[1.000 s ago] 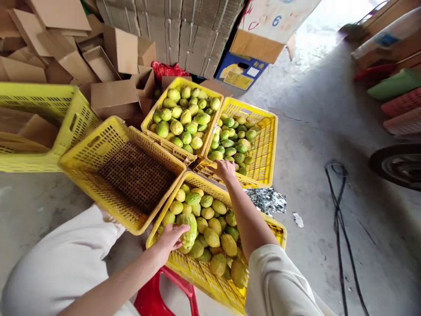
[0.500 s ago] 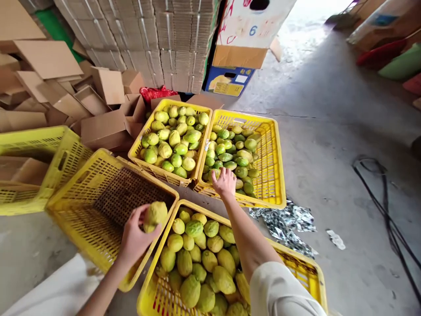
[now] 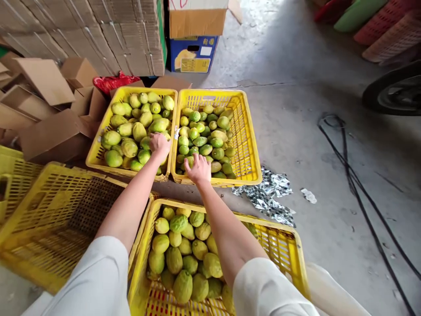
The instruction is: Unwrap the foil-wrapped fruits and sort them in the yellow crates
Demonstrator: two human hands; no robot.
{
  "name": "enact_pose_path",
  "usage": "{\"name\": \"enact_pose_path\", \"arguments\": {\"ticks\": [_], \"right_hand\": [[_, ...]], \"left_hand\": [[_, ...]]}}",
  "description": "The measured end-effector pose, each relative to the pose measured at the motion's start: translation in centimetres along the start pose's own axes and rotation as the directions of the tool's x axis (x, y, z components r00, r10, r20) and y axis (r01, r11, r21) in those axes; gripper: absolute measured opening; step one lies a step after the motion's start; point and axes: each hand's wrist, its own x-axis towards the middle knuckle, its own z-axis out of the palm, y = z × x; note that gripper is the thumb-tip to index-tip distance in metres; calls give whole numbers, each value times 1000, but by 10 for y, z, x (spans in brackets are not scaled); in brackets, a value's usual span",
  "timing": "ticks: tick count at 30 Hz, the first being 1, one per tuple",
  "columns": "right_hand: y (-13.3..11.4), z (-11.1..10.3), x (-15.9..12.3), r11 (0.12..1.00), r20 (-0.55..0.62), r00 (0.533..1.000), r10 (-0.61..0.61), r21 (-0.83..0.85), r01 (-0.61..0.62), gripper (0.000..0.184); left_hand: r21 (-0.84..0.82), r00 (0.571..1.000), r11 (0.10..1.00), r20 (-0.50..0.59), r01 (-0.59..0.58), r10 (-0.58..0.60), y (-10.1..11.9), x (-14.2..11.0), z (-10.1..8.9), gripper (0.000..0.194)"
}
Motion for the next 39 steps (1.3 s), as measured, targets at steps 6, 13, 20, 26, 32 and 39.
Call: {"name": "enact_pose_path", "arguments": {"ticks": [6, 13, 20, 26, 32, 39], "right_hand": [[-1, -2, -1, 1000, 14, 1000, 2, 13, -2, 49], [-2, -1, 0, 1000, 13, 1000, -9, -4, 9, 49], [3, 3, 0, 999, -46, 998, -46, -5, 46, 51], [8, 10, 0, 999, -94, 994, -53, -18, 51, 53], [14, 18, 1, 997, -151, 988, -33, 57, 42, 53], [27, -1, -38, 864, -338, 897, -285, 314, 393, 51]], "left_hand": [[319, 997, 944, 13, -79, 79, 2, -1, 8, 46], [229, 983, 967, -117, -110, 139, -8, -19, 5, 65], [65, 948, 959, -150, -274, 281, -115, -218, -4, 80], [190, 998, 981, -36, -37, 45, -238, -363, 19, 84], [156, 996, 985, -16, -79, 82, -245, -360, 17, 81], [299, 945, 924, -146, -239, 292, -259, -361, 27, 80]]}}
